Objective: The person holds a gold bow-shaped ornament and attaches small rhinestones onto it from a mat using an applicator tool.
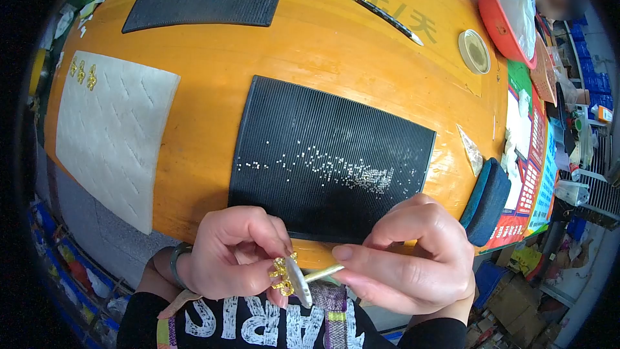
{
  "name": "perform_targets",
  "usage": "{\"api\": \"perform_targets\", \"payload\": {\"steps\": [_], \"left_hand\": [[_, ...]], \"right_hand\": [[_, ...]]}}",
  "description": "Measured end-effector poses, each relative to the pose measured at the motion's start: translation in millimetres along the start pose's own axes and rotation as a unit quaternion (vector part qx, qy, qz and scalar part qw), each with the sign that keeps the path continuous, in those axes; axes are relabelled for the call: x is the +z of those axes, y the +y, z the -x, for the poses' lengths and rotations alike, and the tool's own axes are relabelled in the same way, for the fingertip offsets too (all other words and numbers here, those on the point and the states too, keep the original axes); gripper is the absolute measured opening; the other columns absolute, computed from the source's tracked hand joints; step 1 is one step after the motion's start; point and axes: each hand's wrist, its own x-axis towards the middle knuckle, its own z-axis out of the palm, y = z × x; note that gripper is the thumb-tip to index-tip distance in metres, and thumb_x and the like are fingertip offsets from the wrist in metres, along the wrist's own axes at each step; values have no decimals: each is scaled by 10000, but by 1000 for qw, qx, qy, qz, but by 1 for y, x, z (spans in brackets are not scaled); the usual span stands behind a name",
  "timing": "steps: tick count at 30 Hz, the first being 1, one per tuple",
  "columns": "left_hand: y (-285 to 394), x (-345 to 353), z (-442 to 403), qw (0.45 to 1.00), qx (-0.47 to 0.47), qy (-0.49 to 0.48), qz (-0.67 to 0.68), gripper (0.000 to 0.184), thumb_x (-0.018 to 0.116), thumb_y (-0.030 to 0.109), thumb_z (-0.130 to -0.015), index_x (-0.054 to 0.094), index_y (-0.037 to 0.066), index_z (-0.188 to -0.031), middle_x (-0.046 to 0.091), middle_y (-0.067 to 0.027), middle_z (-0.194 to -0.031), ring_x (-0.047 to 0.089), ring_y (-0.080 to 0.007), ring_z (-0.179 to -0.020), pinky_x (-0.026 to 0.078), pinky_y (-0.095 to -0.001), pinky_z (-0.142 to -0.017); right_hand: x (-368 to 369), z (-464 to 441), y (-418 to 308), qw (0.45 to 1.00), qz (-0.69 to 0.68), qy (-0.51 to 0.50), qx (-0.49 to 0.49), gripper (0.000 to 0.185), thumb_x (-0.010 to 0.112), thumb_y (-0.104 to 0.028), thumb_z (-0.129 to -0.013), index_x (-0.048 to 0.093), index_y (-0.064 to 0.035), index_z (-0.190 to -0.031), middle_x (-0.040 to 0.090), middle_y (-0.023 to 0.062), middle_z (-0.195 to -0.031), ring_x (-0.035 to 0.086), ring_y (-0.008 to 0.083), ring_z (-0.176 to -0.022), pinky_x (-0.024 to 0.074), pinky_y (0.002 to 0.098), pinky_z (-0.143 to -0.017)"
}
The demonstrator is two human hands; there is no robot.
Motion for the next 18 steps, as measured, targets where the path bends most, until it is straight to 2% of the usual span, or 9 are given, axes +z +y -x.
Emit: {"api": "perform_targets", "payload": {"steps": [12,18], "left_hand": [[1,1,0,1000,-7,3,-7,114,528,-93,-766,493,-49,-865,550,-83,-796,570,-82,-670,497,-208,-596],[3,1,0,1000,-12,-2,-13,110,521,-89,-772,489,-49,-868,550,-87,-793,571,-86,-660,500,-213,-588]], "right_hand": [[-2,-2,-2,1000,18,-15,1,224,771,-106,-556,678,-62,-755,486,28,-682,506,129,-547,392,221,-463],[-4,-2,2,1000,-19,-12,16,206,760,-116,-581,676,-51,-757,495,40,-674,505,134,-547,390,221,-465]]}}
